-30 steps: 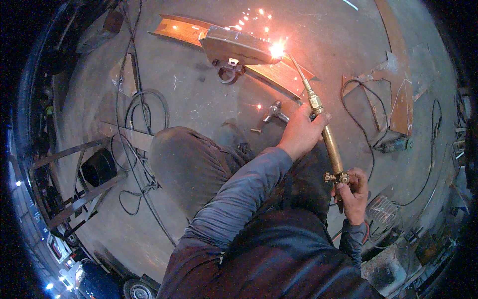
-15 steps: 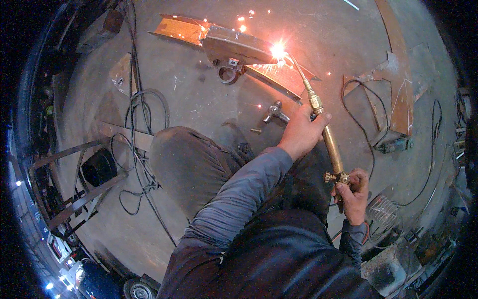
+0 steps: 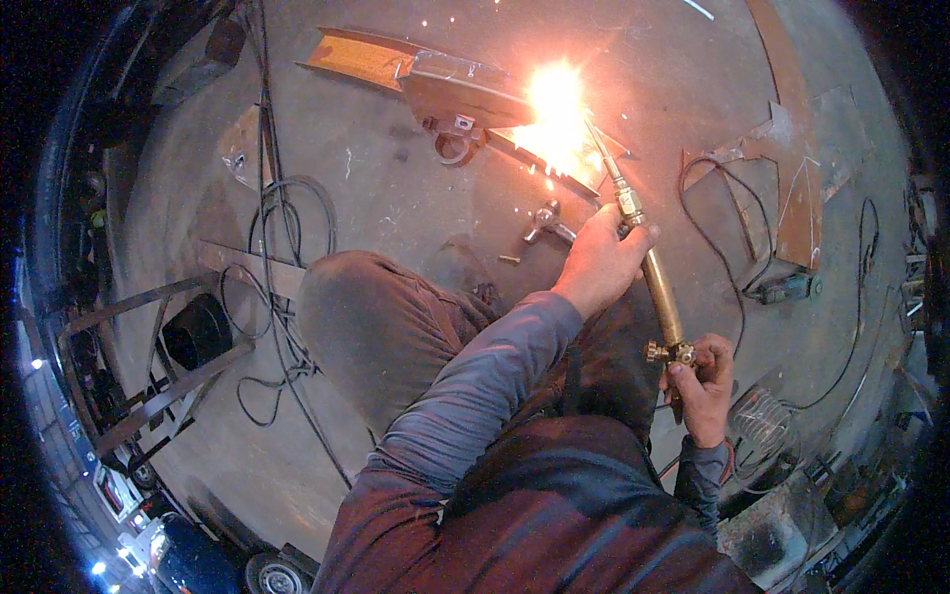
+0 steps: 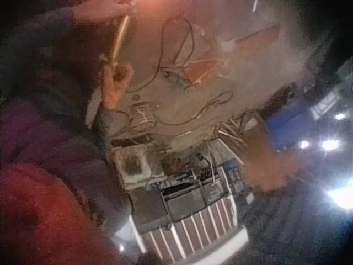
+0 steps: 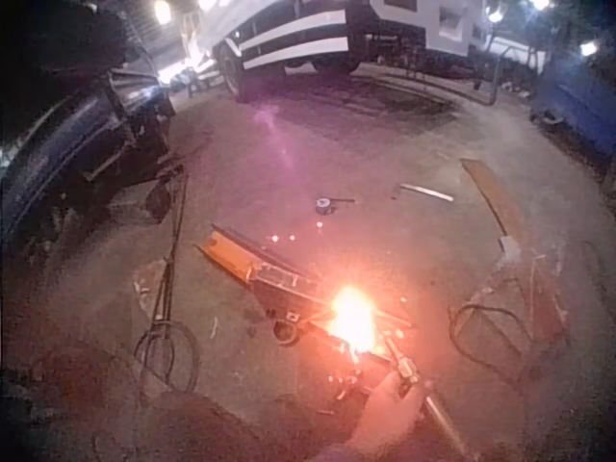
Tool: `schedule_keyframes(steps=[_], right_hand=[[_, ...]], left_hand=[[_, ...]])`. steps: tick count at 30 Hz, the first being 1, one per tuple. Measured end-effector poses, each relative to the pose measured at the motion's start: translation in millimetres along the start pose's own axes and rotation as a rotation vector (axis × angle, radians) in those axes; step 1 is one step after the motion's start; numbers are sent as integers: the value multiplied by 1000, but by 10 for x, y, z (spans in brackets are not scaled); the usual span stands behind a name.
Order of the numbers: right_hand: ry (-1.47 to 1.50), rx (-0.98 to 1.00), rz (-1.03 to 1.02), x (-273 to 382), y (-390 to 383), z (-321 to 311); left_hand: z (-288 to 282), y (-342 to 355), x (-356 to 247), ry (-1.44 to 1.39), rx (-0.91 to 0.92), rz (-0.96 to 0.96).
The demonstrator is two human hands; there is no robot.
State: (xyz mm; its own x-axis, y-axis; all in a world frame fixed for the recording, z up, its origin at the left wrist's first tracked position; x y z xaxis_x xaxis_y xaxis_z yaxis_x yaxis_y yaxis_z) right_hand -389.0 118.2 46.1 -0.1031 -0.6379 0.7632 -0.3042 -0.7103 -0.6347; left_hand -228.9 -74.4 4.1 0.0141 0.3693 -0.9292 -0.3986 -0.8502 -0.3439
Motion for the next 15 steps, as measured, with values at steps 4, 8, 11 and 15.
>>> schedule_keyframes(steps=[4,8,11,15], right_hand=[[-4,9,8,3,-2,-2],[-28,26,-17,-17,11,-22],[-28,25,-18,-29,15,-29],[-31,21,-10,-13,12,-21]], left_hand=[[2,-17,-36,-31,1,-7],[9,-8,-31,-32,-8,10],[15,10,29,4,-10,24],[7,6,-2,-4,-8,30]])
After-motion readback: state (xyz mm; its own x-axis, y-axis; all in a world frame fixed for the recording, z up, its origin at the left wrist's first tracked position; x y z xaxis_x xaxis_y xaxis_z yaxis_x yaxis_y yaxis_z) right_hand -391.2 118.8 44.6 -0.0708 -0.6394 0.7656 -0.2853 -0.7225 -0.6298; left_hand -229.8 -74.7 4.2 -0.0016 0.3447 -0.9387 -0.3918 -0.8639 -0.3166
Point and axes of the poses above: each hand's wrist, its own y-axis towards the middle knuckle, its own z-axis out of the palm, x = y × z, the point moved 4 cm from there along y, towards the middle knuckle, and after that the axes turned 11 degrees about z, right-handed, at the moved point
